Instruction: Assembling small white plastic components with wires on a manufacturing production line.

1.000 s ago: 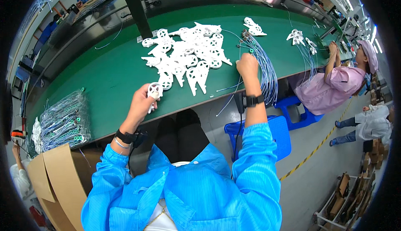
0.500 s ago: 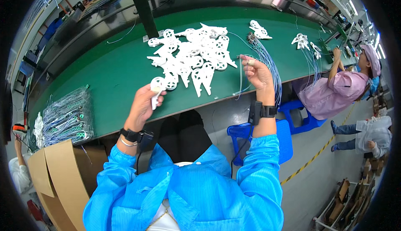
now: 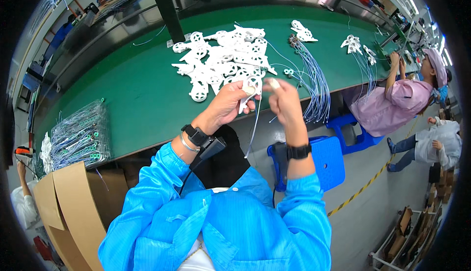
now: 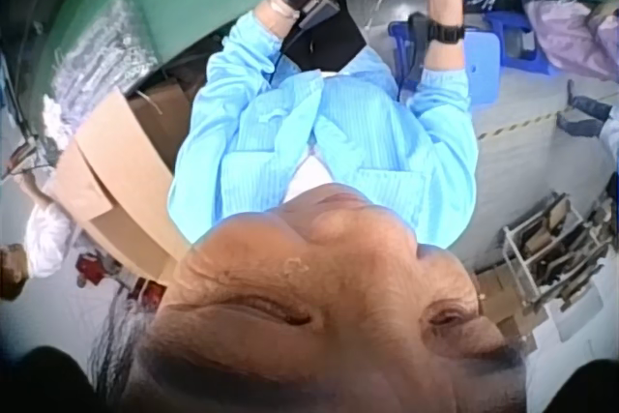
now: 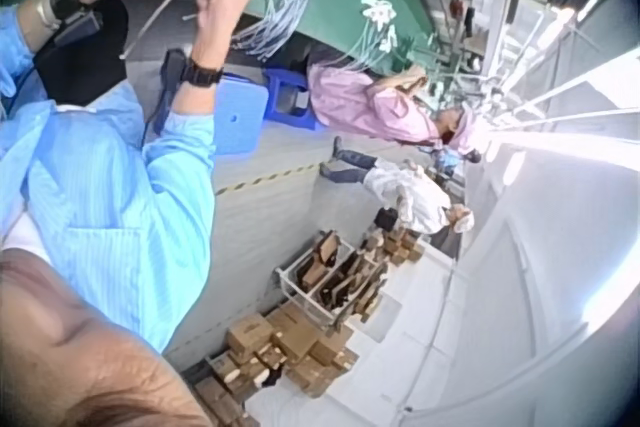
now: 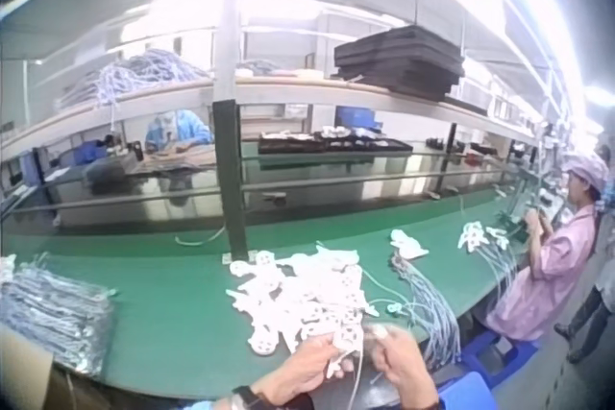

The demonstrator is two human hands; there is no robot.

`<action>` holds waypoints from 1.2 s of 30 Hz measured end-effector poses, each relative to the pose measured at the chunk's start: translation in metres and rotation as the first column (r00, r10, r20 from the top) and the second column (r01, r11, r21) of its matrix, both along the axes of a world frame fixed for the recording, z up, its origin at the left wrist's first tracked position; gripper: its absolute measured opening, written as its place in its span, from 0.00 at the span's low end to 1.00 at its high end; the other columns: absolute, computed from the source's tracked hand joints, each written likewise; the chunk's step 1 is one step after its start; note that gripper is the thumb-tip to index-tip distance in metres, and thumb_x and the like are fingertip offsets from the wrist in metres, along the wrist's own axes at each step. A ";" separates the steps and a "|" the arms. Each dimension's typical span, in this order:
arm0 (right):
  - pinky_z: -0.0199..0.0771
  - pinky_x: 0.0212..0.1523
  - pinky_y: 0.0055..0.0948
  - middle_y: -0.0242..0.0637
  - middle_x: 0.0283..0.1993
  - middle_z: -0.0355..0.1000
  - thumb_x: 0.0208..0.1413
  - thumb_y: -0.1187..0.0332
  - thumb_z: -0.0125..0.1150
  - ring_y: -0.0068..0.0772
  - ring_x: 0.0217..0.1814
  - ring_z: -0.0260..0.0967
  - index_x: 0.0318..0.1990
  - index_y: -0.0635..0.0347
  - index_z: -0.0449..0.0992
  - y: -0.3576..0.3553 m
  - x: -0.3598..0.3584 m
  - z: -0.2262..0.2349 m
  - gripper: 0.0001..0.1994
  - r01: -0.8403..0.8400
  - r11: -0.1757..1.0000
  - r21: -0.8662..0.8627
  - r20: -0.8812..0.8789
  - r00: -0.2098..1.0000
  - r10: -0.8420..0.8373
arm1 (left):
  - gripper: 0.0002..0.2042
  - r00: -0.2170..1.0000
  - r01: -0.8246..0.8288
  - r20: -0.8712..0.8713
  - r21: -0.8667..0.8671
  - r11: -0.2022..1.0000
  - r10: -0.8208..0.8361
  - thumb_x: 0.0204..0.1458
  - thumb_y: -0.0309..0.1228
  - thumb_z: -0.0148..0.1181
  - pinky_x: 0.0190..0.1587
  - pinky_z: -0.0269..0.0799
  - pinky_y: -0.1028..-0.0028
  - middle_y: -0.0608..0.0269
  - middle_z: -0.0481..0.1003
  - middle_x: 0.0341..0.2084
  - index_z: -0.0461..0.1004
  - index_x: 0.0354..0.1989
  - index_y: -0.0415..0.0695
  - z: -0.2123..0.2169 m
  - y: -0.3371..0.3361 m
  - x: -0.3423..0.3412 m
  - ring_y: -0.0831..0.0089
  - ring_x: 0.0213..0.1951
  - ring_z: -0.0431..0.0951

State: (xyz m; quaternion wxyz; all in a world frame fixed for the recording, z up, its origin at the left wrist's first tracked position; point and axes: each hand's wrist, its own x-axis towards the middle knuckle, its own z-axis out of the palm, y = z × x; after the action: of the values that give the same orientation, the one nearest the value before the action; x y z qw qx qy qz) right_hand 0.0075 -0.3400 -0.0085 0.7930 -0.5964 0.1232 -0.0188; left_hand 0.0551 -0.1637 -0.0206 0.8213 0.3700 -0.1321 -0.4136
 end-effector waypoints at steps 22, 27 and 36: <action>0.75 0.35 0.23 0.43 0.38 0.72 0.61 0.73 0.46 0.26 0.35 0.71 0.43 0.72 0.71 0.022 -0.043 -0.005 0.11 0.012 1.000 0.003 0.436 0.900 -0.013 | 0.13 0.954 -0.249 0.234 0.272 0.930 0.187 0.54 0.25 0.51 0.34 0.75 0.77 0.60 0.74 0.36 0.67 0.48 0.37 -0.010 0.014 -0.031 0.77 0.31 0.75; 0.73 0.35 0.22 0.43 0.38 0.73 0.61 0.74 0.45 0.25 0.34 0.72 0.43 0.72 0.72 0.028 -0.043 -0.005 0.10 0.030 0.996 -0.087 0.457 0.889 0.013 | 0.15 0.966 -0.208 0.204 0.249 0.946 0.159 0.53 0.25 0.53 0.34 0.75 0.78 0.61 0.74 0.35 0.66 0.49 0.36 -0.017 0.013 -0.033 0.78 0.31 0.75; 0.66 0.24 0.13 0.40 0.48 0.71 0.54 0.79 0.52 0.15 0.26 0.67 0.48 0.65 0.73 0.026 -0.050 -0.005 0.14 0.165 0.884 -0.438 0.451 0.891 0.057 | 0.16 0.994 -0.034 0.108 0.080 0.996 0.025 0.51 0.22 0.56 0.36 0.75 0.79 0.59 0.75 0.36 0.67 0.49 0.35 -0.017 0.004 -0.039 0.77 0.32 0.76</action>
State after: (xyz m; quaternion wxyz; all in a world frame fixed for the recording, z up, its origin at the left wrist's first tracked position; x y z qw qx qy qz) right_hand -0.0426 -0.3143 -0.0140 0.6325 -0.7440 -0.0552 -0.2082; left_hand 0.0161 -0.1597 -0.0377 0.8032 0.4270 -0.1535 -0.3859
